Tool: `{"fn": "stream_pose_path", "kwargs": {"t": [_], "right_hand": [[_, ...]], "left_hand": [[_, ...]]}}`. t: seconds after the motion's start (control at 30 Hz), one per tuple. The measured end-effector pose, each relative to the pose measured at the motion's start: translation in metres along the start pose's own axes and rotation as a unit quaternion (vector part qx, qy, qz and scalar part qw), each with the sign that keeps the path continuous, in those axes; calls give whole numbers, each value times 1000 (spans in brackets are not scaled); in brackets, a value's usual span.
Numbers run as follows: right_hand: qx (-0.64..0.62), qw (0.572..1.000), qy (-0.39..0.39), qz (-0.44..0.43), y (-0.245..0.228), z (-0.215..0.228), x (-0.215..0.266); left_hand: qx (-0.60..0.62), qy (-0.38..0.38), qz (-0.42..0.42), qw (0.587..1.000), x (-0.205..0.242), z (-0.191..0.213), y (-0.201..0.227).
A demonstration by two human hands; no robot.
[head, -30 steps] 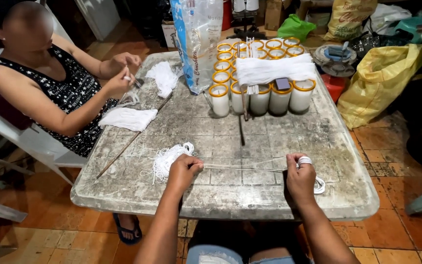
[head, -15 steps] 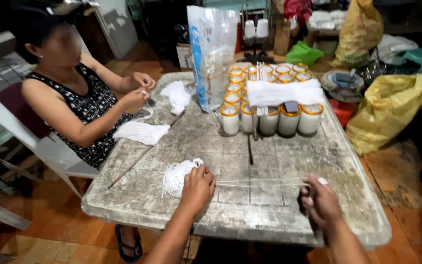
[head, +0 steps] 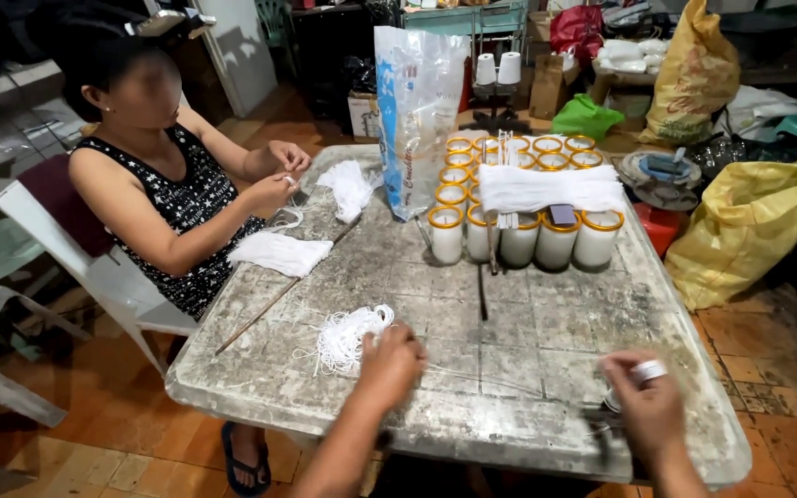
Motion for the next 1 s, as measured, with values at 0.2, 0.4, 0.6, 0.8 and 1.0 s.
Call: {"fn": "stream_pose_path", "kwargs": {"t": [0.2, 0.4, 0.6, 0.8, 1.0], "right_hand": [[29, 978, -82, 190, -18, -72, 50], [-61, 969, -39, 236, -47, -49, 56], [-138, 963, -47, 225, -37, -51, 61], [-400, 879, -219, -140, 7, -82, 60], [-512, 679, -360, -383, -76, -65, 78]], "left_hand": [[402, -72, -166, 898, -11, -98, 39], [590, -84, -144, 790, -27, -137, 15], [649, -131, 24, 749, -10, -114, 21], [506, -62, -144, 848, -10, -107, 23], [389, -118, -228, 885, -1, -99, 30]]}}
Point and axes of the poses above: each hand's wrist, its own x-axis away from the middle knuckle, its own z-axis out of the back of the hand, y = z × x, the point moved 1 cm from there along -x, towards the middle knuckle, and after that the axes turned 14 degrees about x, right-handed, at the moved point
